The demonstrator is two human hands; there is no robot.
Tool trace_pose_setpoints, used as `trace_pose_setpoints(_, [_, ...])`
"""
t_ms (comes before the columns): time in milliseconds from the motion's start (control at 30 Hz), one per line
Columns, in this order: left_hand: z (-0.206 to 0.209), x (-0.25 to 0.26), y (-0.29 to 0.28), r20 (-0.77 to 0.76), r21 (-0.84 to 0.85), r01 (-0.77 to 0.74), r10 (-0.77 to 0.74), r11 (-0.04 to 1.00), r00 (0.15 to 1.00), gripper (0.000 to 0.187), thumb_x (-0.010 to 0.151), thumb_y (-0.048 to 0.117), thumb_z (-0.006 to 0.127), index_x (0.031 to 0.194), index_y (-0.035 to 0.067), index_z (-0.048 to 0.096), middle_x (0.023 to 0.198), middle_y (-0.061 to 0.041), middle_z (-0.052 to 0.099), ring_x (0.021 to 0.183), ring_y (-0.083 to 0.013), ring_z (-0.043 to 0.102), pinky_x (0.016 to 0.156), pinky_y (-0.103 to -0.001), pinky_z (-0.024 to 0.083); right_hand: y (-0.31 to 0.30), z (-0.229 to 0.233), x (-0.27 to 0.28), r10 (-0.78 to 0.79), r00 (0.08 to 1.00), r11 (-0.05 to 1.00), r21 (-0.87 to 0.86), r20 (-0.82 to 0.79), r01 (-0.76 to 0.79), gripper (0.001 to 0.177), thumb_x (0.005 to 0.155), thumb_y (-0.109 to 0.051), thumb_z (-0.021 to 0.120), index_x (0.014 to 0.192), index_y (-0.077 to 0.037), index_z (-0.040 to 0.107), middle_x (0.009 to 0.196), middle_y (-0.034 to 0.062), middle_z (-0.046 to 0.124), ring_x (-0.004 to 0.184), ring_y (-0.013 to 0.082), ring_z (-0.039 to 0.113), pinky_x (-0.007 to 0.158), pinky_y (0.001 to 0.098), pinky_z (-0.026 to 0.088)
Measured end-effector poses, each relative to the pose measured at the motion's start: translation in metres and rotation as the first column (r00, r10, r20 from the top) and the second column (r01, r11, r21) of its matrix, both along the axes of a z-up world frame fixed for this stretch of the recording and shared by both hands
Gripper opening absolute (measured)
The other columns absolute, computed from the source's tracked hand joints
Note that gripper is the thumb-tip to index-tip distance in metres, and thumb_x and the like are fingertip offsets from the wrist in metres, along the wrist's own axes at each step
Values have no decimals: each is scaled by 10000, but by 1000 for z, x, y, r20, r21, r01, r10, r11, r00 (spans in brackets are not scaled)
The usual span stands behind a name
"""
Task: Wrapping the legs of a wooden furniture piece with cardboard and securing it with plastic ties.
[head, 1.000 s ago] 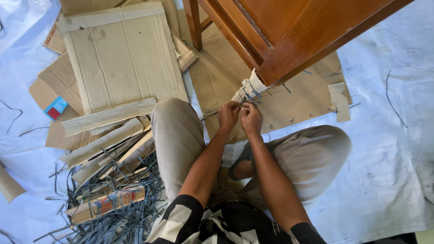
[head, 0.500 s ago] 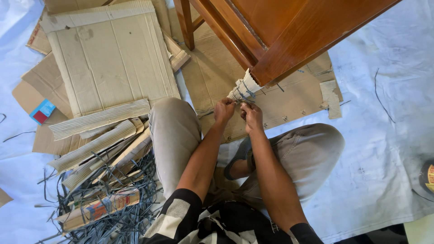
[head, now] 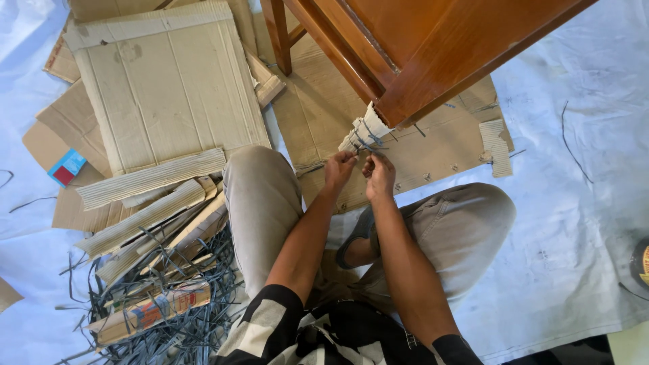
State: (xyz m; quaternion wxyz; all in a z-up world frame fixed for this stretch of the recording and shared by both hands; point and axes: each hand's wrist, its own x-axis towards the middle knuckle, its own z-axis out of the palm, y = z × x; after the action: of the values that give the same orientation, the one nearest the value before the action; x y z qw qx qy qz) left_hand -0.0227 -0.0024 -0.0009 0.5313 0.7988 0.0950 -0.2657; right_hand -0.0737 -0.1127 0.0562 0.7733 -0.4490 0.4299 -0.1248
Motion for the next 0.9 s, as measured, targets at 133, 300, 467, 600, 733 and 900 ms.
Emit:
trace_pose_setpoints(133, [10, -14, 3, 29, 36, 1, -2, 999, 1000, 346, 794, 403, 695, 1104, 273, 778, 1025, -55, 783, 1137, -342, 689, 991, -488, 527, 2, 14, -1, -45, 999, 993, 112, -16, 47, 181, 972, -310, 658, 946, -163, 761, 793, -3, 691, 643, 102, 631, 604, 239, 555])
trace_pose_setpoints(300, [18, -28, 15, 86, 7, 32, -32, 999, 996, 338, 833, 260, 683, 1156, 201, 763, 1009, -95, 783, 1103, -359, 701, 971, -510, 529, 0, 38, -8, -168, 986, 943, 292, 6, 159, 394, 1014, -534, 528, 1016, -208, 749, 892, -28, 705, 761, 106, 673, 691, 238, 574])
trace_pose_setpoints(467, [-27, -34, 26, 92, 100, 67, -76, 993, 993, 296, 840, 321, 709, 1124, 286, 783, 948, -6, 778, 1048, -301, 724, 956, -454, 550, -6, 22, -15, -248, 969, 927, 292, 11, 234, 534, 1016, -613, 432, 1135, -185, 727, 1006, 20, 712, 815, 142, 708, 705, 267, 594])
trace_pose_setpoints(600, [-33, -36, 41, 61, 165, 91, -102, 982, 993, 269, 844, 376, 719, 1100, 332, 785, 960, 16, 771, 1066, -275, 715, 984, -458, 551, -1, 10, -21, -260, 965, 930, 263, -26, 258, 581, 1006, -669, 391, 1101, -193, 710, 987, 11, 699, 825, 142, 724, 696, 266, 585])
trace_pose_setpoints(733, [-31, -34, 54, 47, 192, 85, -96, 978, 994, 285, 851, 409, 714, 1119, 331, 775, 983, 6, 763, 1081, -284, 713, 998, -455, 549, 6, -22, -25, -178, 981, 960, 204, -84, 191, 576, 1038, -625, 341, 1019, -183, 711, 877, -14, 707, 736, 124, 706, 647, 257, 557])
trace_pose_setpoints(900, [-18, -40, 73, 53, 211, 84, -97, 974, 994, 286, 886, 358, 675, 1154, 312, 763, 1056, -32, 757, 1135, -313, 688, 1012, -465, 548, 23, -60, -39, 80, 977, 988, 142, -196, -53, 391, 1006, -464, 460, 993, -167, 714, 830, -18, 732, 675, 127, 711, 601, 276, 555])
